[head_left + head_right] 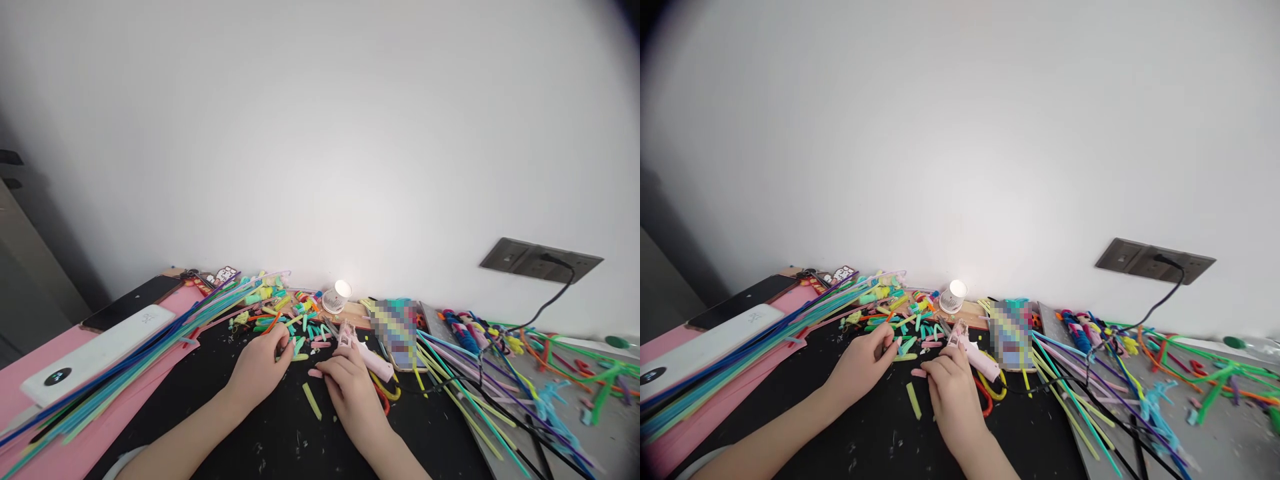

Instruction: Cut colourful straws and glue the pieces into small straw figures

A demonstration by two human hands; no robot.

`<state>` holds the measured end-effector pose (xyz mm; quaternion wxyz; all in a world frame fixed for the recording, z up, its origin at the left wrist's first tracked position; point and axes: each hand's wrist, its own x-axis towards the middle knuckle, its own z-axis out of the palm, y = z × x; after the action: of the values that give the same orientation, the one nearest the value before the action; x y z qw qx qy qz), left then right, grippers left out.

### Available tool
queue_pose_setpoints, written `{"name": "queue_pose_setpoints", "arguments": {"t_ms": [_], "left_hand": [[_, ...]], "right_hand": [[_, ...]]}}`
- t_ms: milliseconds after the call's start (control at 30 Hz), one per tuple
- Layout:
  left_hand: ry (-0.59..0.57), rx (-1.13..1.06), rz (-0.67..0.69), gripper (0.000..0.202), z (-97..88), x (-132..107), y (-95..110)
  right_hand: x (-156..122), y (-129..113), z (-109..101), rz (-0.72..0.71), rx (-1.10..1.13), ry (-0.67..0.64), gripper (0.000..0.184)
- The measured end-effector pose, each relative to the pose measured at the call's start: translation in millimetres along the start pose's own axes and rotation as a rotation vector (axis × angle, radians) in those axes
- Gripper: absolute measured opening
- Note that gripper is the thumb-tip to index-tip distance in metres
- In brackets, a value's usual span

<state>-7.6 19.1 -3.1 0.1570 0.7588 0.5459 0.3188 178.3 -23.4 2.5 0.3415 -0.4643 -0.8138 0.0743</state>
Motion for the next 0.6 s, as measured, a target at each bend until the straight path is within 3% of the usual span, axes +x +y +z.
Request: {"name": "queue_pose_setpoints", "arguments": {"t_ms": [200, 333, 500, 600], "left_hand": [[-0.244, -0.184, 0.290, 0.009, -5.6, -5, 12], [-0.290, -0.207, 0.367, 0.014, -2.3, -7, 11], [-0.171, -0.140, 0.245, 0.018, 2.6, -4, 5], [-0.104, -0.059, 0.130, 0.020, 2.7, -2, 1]], "right_hand": [[-1, 1, 0, 0.141, 0.164, 0.074, 0.024], [-2, 1, 1, 0.162, 0.188, 0.063, 0.023], [-2, 0, -9, 0.014, 0.080, -0.028, 0.032], [-1, -5, -20, -0.018, 0.021, -0.150, 0.033]]}}
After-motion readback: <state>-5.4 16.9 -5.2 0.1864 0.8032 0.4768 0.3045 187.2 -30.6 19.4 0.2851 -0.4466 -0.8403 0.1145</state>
